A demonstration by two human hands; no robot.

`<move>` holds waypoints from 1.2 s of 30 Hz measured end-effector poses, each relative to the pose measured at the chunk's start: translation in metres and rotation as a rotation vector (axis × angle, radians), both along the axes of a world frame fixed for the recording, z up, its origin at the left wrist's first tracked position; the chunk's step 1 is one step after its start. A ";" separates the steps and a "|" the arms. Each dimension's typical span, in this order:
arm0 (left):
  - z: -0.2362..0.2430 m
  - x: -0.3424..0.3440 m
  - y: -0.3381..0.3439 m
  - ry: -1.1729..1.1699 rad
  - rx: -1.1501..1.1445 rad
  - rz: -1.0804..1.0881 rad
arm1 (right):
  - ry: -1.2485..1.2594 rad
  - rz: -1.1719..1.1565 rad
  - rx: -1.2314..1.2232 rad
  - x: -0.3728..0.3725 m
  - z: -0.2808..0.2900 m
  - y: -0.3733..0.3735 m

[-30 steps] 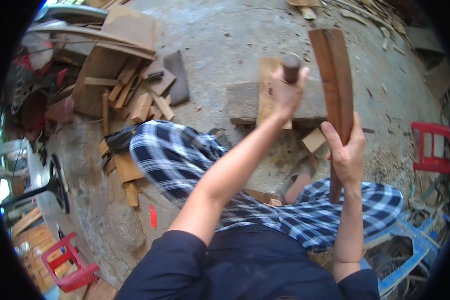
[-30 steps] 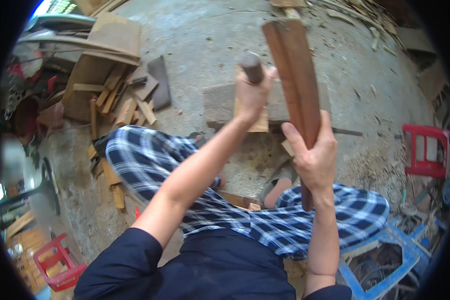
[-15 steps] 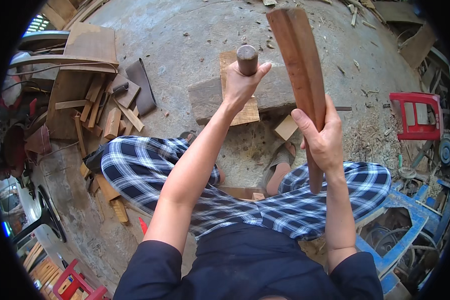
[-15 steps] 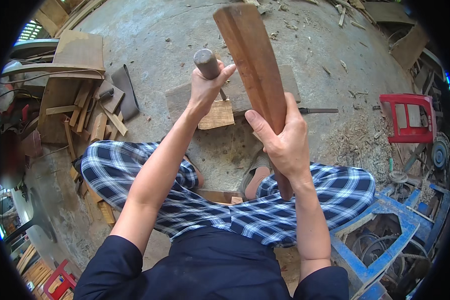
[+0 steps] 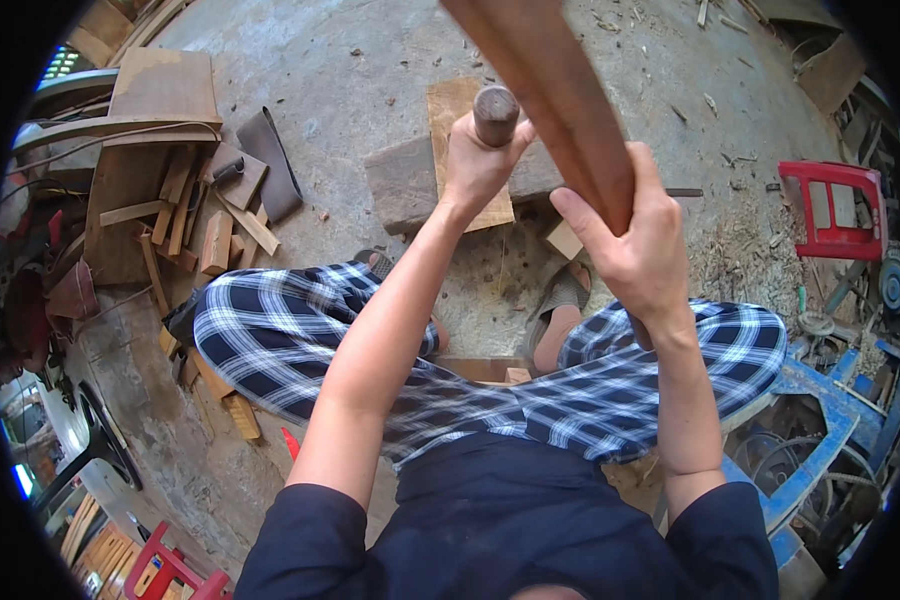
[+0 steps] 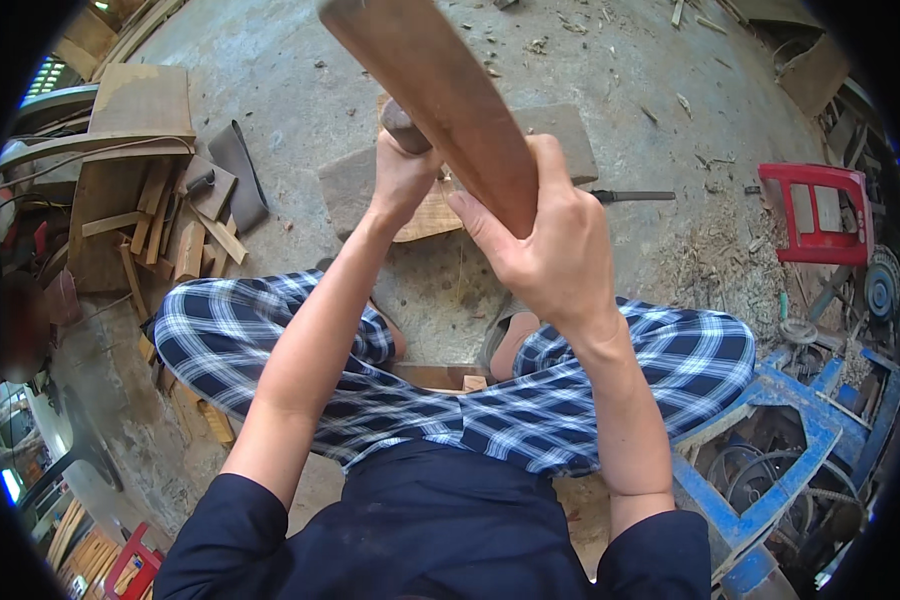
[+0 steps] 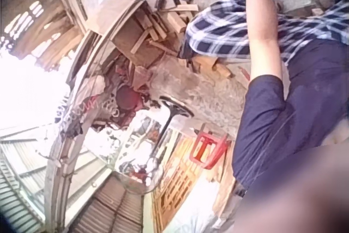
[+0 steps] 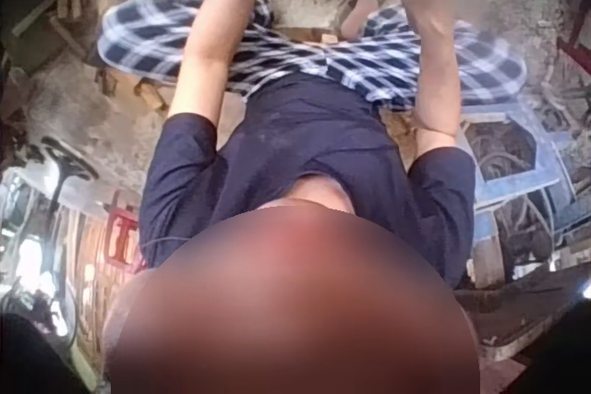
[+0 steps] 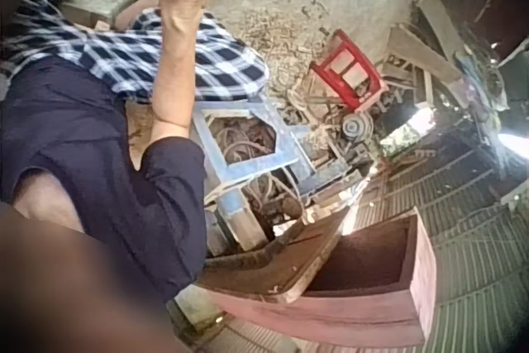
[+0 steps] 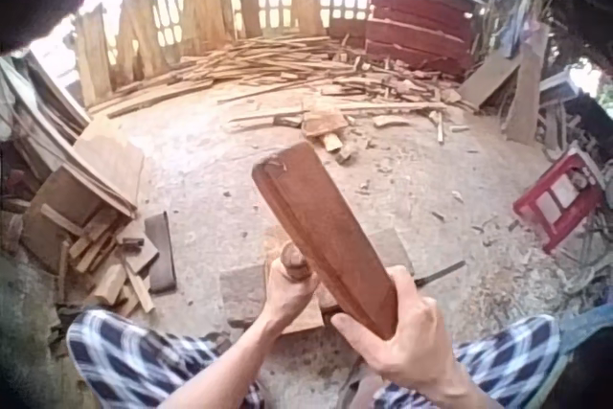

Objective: Carving a piece of wood using a chisel and a wooden mallet.

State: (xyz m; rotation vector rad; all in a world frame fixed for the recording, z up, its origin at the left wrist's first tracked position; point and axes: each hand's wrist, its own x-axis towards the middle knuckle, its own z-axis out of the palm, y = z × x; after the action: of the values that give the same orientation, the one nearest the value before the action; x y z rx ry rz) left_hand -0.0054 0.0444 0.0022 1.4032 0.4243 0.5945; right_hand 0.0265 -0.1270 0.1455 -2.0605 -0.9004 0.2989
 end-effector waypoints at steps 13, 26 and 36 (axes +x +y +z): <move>-0.017 0.006 -0.013 -0.029 -0.006 0.394 | 0.101 -0.081 0.036 0.013 -0.020 -0.014; 0.028 0.006 0.014 0.025 -0.140 0.243 | 0.435 -0.204 0.139 -0.001 -0.003 -0.035; 0.004 -0.005 0.018 0.113 -0.059 0.036 | 0.456 -0.129 0.106 -0.009 -0.005 -0.022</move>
State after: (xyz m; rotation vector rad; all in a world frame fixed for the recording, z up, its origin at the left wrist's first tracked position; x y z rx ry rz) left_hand -0.0101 0.0627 0.0061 1.3787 0.5539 0.5289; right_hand 0.0180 -0.1487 0.1400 -1.8357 -0.4921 0.6075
